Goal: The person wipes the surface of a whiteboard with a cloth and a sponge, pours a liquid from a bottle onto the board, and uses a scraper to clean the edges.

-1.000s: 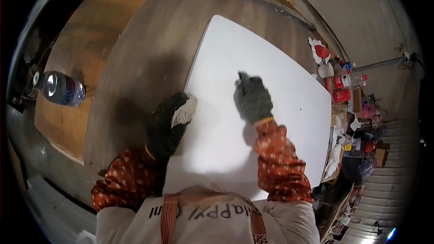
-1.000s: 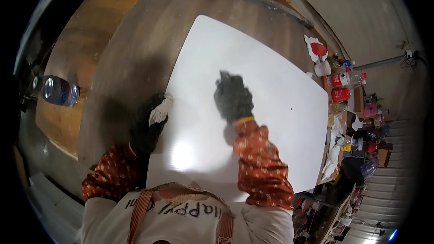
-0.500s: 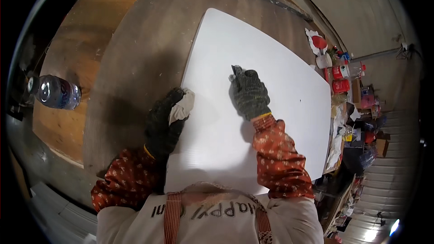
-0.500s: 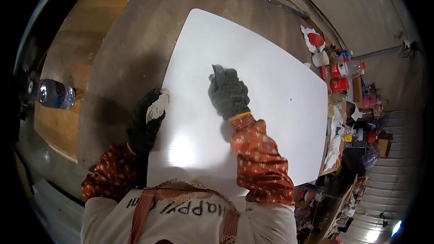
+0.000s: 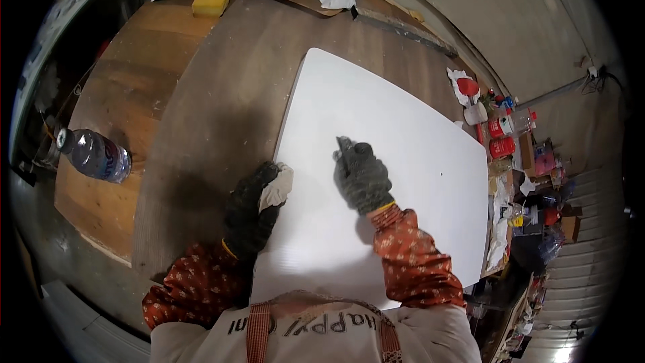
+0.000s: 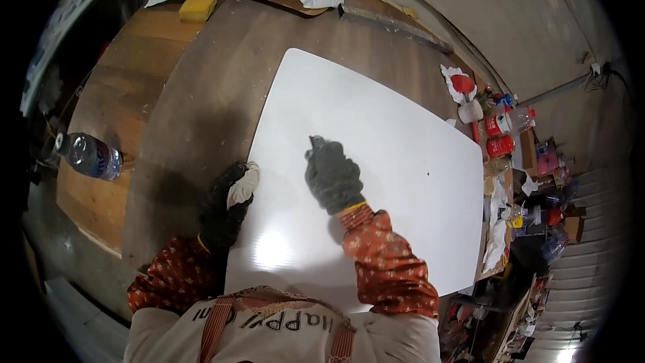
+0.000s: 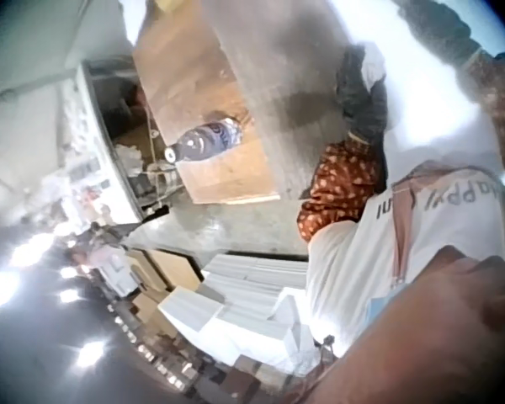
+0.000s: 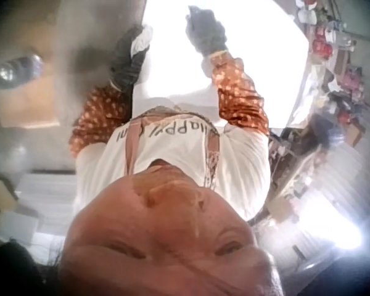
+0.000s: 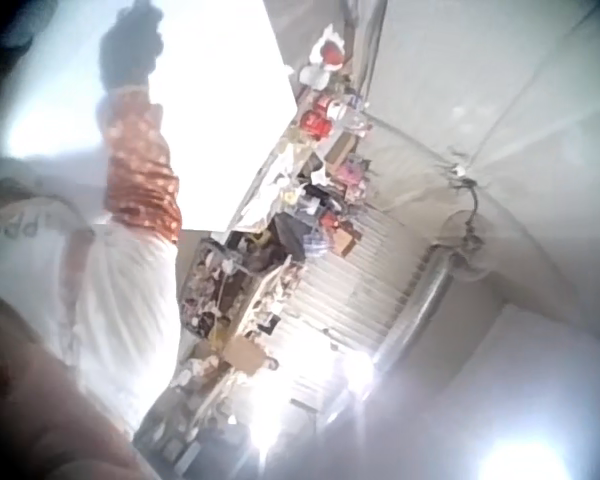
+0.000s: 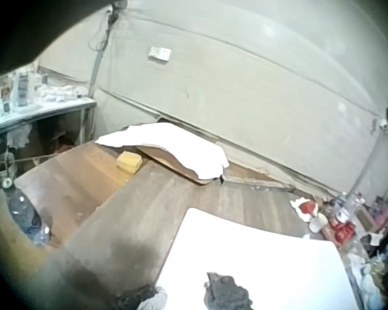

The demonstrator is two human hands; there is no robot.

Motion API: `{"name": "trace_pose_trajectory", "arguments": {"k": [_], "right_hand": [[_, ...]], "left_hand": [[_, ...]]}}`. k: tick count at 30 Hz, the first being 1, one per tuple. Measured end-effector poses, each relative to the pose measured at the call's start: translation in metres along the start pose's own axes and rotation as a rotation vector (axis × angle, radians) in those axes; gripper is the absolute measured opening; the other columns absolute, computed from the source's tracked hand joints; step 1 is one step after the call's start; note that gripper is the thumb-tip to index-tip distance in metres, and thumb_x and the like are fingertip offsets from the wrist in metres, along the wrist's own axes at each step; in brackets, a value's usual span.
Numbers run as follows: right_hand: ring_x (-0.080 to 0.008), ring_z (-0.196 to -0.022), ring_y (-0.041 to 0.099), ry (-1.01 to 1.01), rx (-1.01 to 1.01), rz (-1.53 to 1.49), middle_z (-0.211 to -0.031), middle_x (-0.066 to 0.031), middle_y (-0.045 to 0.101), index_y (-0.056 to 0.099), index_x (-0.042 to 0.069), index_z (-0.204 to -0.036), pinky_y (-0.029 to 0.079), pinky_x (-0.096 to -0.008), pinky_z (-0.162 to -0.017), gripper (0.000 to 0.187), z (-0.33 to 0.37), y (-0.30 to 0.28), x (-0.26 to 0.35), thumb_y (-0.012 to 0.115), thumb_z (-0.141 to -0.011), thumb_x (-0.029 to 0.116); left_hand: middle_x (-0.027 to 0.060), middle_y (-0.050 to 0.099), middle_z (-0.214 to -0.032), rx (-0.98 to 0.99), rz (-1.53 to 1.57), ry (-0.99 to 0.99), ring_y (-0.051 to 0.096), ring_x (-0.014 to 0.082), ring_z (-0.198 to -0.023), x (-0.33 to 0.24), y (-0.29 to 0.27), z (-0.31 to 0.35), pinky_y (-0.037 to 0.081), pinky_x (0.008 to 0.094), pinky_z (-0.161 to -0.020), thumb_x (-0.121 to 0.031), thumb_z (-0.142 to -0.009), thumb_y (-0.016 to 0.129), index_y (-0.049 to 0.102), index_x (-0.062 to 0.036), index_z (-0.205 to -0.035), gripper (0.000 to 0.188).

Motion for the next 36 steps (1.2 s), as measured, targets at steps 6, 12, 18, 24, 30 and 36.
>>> {"name": "trace_pose_trajectory", "arguments": {"k": [6,12,18,24,30,36], "right_hand": [[-0.0339,-0.077,0.063,0.083,0.031,-0.073,-0.095,-0.0155,0.059,0.056,0.010,-0.109,0.051,-0.0445,-0.071,0.030,-0.040,-0.026,-0.022,0.045,-0.092,0.032],[-0.0282,-0.079,0.062,-0.109,-0.028,-0.132,-0.097,-0.0125,0.057,0.054,0.014,-0.114,0.052,-0.0431,-0.068,0.028,0.035,-0.023,-0.002,0.045,-0.093,0.031],[-0.0309,-0.077,0.059,0.238,-0.344,-0.171,-0.083,-0.0131,0.062,0.061,0.011,-0.107,0.048,-0.0434,-0.067,0.029,0.085,-0.068,-0.126,0.053,-0.087,0.029],[-0.0253,-0.088,0.058,0.651,-0.582,-0.554,-0.095,-0.0119,0.060,0.060,0.005,-0.118,0.046,-0.0363,-0.081,0.033,0.171,-0.035,-0.258,0.046,-0.093,0.023],[-0.0244,-0.092,0.058,0.603,-0.642,-0.556,-0.100,-0.0131,0.061,0.059,0.004,-0.119,0.047,-0.0349,-0.084,0.032,0.175,-0.050,-0.257,0.049,-0.093,0.020],[-0.0222,-0.104,0.059,0.652,-0.719,-0.853,-0.118,-0.0168,0.055,0.048,-0.001,-0.125,0.050,-0.0311,-0.088,0.041,0.176,-0.039,-0.269,0.058,-0.090,0.018]], "left_hand": [[0.0179,0.058,-0.117,-0.008,0.084,-0.122,0.056,0.0292,-0.110,0.013,0.002,0.006,0.045,0.0373,-0.093,-0.010,-0.084,0.057,0.051,0.0008,-0.124,0.041],[0.0168,0.057,-0.119,0.019,-0.004,0.030,0.057,0.0290,-0.109,0.000,0.006,0.000,0.045,0.0379,-0.093,-0.006,-0.083,0.057,0.052,0.0000,-0.123,0.040],[0.0116,0.050,-0.131,0.384,-0.563,0.444,0.051,0.0245,-0.117,-0.092,0.053,-0.017,0.043,0.0387,-0.095,-0.014,-0.080,0.058,0.049,-0.0042,-0.128,0.050],[0.0109,0.052,-0.125,1.153,-0.459,0.742,0.052,0.0265,-0.111,-0.098,0.239,0.098,0.043,0.0397,-0.094,-0.025,-0.079,0.061,0.056,-0.0177,-0.119,0.041],[0.0130,0.059,-0.112,0.407,-0.852,0.341,0.055,0.0279,-0.106,0.004,0.198,-0.144,0.045,0.0389,-0.089,-0.023,-0.083,0.062,0.059,-0.0070,-0.110,0.031],[0.0157,0.063,-0.089,-0.116,-0.754,-0.299,0.059,0.0317,-0.087,0.088,0.053,-0.184,0.045,0.0371,-0.081,-0.045,-0.089,0.054,0.063,-0.0079,-0.100,0.040]]}}
Point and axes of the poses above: each hand's wrist, its own z-axis away from the middle knuckle, its own y-axis out of the palm, x = y × z, the point moved 10 cm from there along -z, towards the middle knuckle
